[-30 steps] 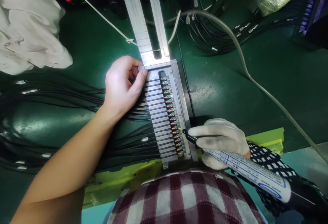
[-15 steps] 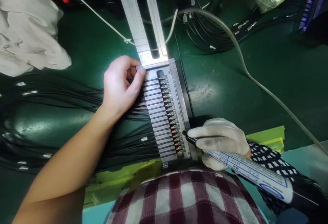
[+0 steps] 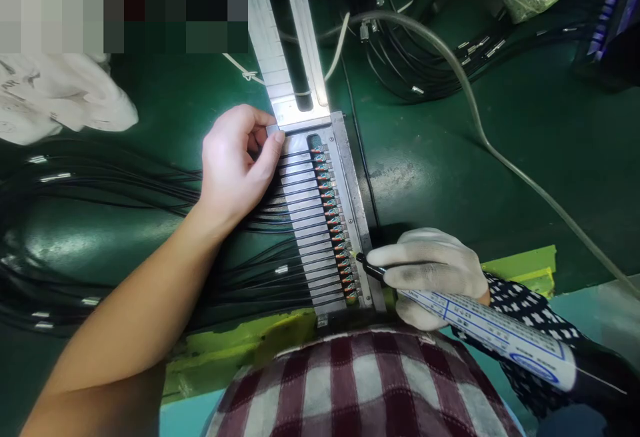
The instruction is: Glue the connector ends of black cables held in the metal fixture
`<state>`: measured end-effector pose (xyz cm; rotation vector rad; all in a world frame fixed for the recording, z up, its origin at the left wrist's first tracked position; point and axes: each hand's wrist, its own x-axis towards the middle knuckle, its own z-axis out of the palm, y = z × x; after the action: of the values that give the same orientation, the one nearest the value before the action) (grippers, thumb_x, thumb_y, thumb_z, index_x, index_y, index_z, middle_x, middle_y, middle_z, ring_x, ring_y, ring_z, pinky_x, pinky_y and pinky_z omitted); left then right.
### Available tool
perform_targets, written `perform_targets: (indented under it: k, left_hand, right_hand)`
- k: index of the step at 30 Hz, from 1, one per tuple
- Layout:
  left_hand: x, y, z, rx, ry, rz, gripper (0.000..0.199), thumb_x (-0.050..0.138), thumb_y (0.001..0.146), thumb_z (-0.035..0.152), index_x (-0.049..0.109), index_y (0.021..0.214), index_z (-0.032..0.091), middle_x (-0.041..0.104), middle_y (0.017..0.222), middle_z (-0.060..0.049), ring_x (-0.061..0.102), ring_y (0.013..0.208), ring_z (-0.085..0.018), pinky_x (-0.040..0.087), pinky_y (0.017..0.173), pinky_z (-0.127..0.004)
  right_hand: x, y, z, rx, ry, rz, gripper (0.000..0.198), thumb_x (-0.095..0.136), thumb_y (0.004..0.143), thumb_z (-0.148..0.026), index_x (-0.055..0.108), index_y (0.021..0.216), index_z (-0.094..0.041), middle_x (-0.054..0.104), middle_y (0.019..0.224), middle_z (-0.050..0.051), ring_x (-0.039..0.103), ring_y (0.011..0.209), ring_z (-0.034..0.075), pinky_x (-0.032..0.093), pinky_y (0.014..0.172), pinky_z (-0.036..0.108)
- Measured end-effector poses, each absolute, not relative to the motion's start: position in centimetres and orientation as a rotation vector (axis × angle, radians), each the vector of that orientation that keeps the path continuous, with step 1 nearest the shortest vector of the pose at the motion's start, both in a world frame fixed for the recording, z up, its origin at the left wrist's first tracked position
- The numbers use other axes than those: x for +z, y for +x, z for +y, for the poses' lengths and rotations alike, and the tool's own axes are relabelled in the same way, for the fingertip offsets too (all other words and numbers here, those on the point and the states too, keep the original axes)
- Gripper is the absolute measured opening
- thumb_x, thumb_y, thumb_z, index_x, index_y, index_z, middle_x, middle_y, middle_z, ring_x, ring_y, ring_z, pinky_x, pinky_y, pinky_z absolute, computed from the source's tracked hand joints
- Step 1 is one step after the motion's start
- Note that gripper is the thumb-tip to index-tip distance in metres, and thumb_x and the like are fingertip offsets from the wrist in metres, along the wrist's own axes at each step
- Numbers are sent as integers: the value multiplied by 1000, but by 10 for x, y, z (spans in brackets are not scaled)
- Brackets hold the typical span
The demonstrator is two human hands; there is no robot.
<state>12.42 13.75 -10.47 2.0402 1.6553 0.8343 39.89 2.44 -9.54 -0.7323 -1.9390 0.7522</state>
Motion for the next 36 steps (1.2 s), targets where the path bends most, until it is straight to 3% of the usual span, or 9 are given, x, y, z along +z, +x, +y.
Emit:
perform_targets:
  k: [9,23,36]
  left_hand:
    - [-106,125,139,864,2062,1650,11,58,84,30,60,86,19,49,68,3,45,65,-11,38,64,-29]
    - [-109,123,139,867,2067,1646,6,59,84,27,60,86,21,49,69,3,46,66,-12,40,65,-29]
    - [-108,124,139,875,2055,1653,10,59,83,29,60,85,19,49,68,3,46,65,-11,38,64,-27]
  right_hand:
    - [-94,395,25,752,-753,-1873,16,66,76,-19,66,92,-18,76,101,7,71,67,15,60,55,27]
    - [-82,398,17,697,-795,-1910,11,63,79,-20,65,89,-20,76,98,7,67,59,15,56,49,29]
    - [-79,398,14,785,-825,-1975,15,64,80,-17,63,95,-19,75,99,8,71,73,16,59,62,28]
